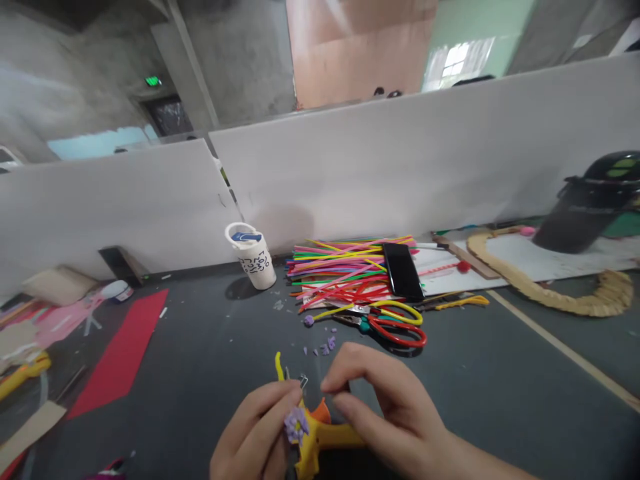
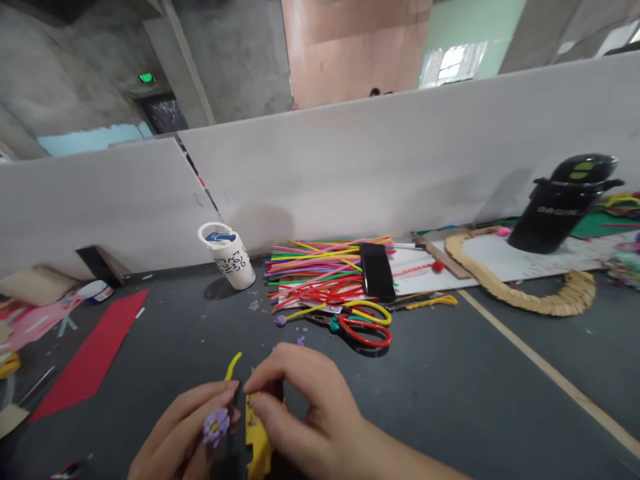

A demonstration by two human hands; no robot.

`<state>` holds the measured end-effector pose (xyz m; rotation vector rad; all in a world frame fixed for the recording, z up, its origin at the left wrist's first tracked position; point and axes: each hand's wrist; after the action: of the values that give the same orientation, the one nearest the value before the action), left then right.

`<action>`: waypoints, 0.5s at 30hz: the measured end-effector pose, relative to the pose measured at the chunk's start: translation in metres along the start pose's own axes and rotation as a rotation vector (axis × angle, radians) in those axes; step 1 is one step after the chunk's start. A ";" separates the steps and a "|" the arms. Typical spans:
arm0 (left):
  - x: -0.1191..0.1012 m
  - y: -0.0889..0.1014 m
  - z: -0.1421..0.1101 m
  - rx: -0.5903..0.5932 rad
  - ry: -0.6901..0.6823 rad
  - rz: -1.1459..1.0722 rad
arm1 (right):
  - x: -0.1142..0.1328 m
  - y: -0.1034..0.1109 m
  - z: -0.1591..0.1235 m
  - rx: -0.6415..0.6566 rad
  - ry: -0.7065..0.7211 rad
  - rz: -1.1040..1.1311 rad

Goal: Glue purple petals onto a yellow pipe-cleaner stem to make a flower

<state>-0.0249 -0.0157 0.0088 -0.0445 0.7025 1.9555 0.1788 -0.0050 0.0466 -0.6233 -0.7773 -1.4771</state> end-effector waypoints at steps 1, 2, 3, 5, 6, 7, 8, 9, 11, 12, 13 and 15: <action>-0.001 -0.001 0.002 -0.083 0.038 0.031 | 0.000 0.002 0.002 -0.001 -0.041 -0.016; -0.002 -0.002 0.004 -0.158 0.076 0.045 | -0.001 0.003 0.003 0.011 -0.077 -0.030; -0.003 -0.003 0.006 -0.189 0.093 0.051 | -0.001 0.005 0.005 0.027 -0.110 -0.039; -0.005 -0.003 0.014 -0.136 0.037 0.068 | -0.002 0.008 0.006 0.036 -0.168 -0.040; -0.005 -0.002 0.019 -0.077 -0.037 0.075 | -0.002 0.009 0.007 0.028 -0.199 -0.030; -0.005 -0.001 0.025 -0.013 -0.100 0.071 | -0.002 0.009 0.007 0.010 -0.232 -0.009; -0.005 -0.001 0.031 -0.009 -0.119 0.072 | -0.001 0.010 0.008 -0.014 -0.261 0.025; -0.005 -0.003 0.037 0.012 -0.150 0.050 | 0.000 0.011 0.009 -0.035 -0.281 0.068; -0.007 -0.010 0.047 -0.023 -0.131 -0.010 | 0.004 0.013 0.013 -0.076 -0.263 0.128; -0.010 -0.016 0.052 -0.037 -0.112 -0.053 | 0.007 0.016 0.016 -0.100 -0.226 0.126; -0.013 -0.022 0.056 -0.133 -0.014 -0.100 | 0.010 0.018 0.020 -0.123 -0.183 0.109; -0.019 -0.034 0.064 -0.244 0.170 -0.224 | 0.016 0.025 0.027 -0.131 -0.123 0.079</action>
<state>0.0301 0.0108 0.0524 -0.4259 0.5391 1.8237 0.2001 0.0066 0.0788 -0.8419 -0.7458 -1.4354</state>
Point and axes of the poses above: each hand's wrist, its own z-axis towards the middle knuckle, its own y-axis out of the back of the hand, x = y × z, and after that the axes turned 9 degrees about -x, right-handed
